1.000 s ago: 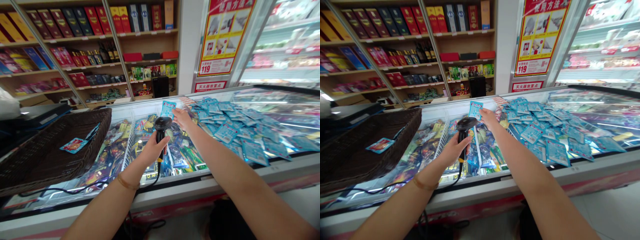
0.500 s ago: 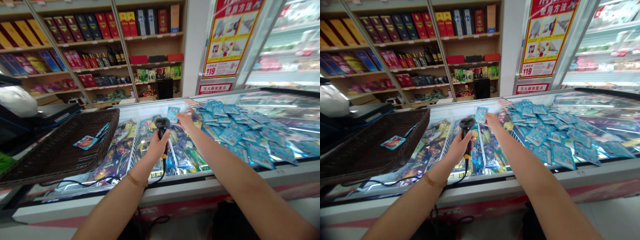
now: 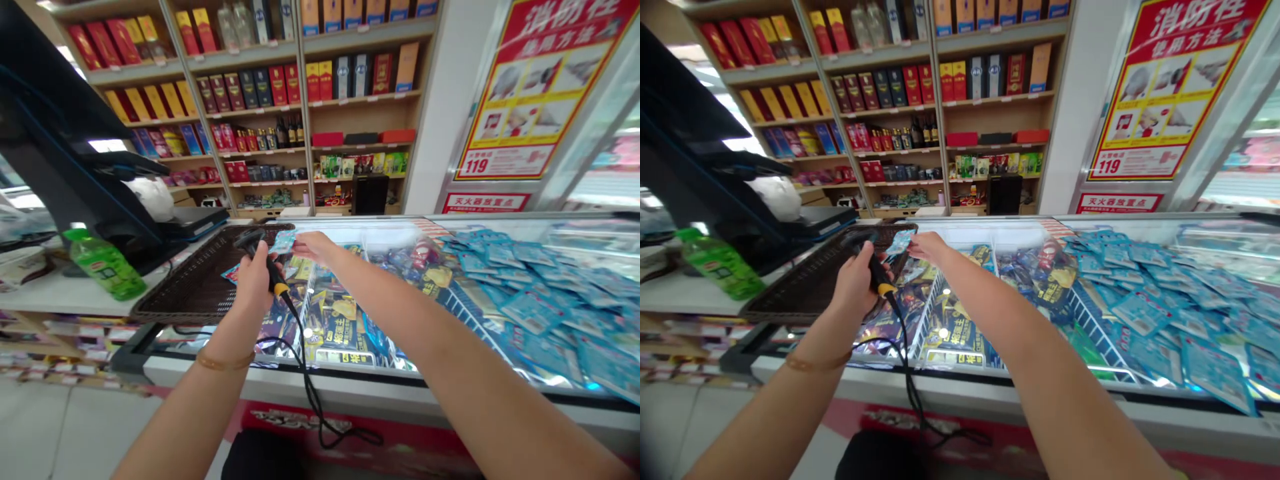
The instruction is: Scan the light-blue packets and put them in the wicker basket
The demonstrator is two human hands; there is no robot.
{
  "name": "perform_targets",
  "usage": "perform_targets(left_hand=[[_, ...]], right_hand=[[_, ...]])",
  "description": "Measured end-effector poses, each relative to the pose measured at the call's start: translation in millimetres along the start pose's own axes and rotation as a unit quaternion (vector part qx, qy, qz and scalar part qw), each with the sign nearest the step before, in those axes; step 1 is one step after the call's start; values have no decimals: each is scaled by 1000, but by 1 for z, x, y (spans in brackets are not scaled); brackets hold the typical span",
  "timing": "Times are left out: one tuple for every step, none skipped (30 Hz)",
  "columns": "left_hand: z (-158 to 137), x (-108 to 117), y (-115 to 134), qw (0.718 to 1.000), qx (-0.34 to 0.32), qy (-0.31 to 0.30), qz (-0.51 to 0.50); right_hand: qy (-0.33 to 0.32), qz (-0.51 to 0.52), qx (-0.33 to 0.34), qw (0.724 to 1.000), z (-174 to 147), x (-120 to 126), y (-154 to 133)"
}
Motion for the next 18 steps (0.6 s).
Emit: perform_targets(left_hand=[[3,10,2,1000,1,13,-2],[5,17,3,1000,3,22,-6],[5,21,2,1000,6,27,-9],[6,22,1,1000,9,26,-11],[5,21,-1,1000,13,23,-13],[4,17,-4,1000,17,17,-14],[2,11,-8,1000,22,9,-15],[-1,3,-13,999,28,-1,-17],[-4,-8,-19,999,36,-14,-18],[-8,-20,-25,998,43,-29,-18],[-12,-34,-32,997,50,-47,-17],[-17,-49,-39,996,55,-68,-13],[-22,-65,-45,994,59,-92,-9],[-28,-81,-53,991,64,-116,-5],[-33,-96,-60,988,70,-138,-1],[-38,-111,-68,984,78,-158,2],[-44,-125,-75,980,87,-177,4],[-49,-138,-83,977,94,-193,5]], right_hand=[[-11,-4,-3,1000,5,-7,5],[-11,-9,-3,1000,9,-8,9],[-5,-15,0,1000,11,-5,12],[4,-21,5,1000,11,2,14],[16,-27,12,999,9,12,14],[29,-38,21,999,5,24,13],[48,-56,30,997,-1,38,9],[70,-89,40,993,-9,55,4],[93,-133,50,986,-18,72,-4],[116,-180,59,975,-29,90,-12],[137,-226,66,962,-41,108,-21],[156,-265,71,949,-53,127,-30],[175,-296,77,936,-66,146,-40],[195,-320,83,924,-80,167,-49],[216,-338,89,912,-95,187,-59],[236,-359,93,898,-111,208,-69],[257,-378,96,884,-128,228,-79],[276,-393,97,872,-145,249,-89]])
Point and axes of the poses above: each hand's wrist, its own z-axis towards the middle knuckle, its own x-axis out of the back of the hand, y = z × x, the point moved 10 cm from there along z, towards the middle knuckle, and after that the axes turned 7 degrees about z, right-handed, at the moved point
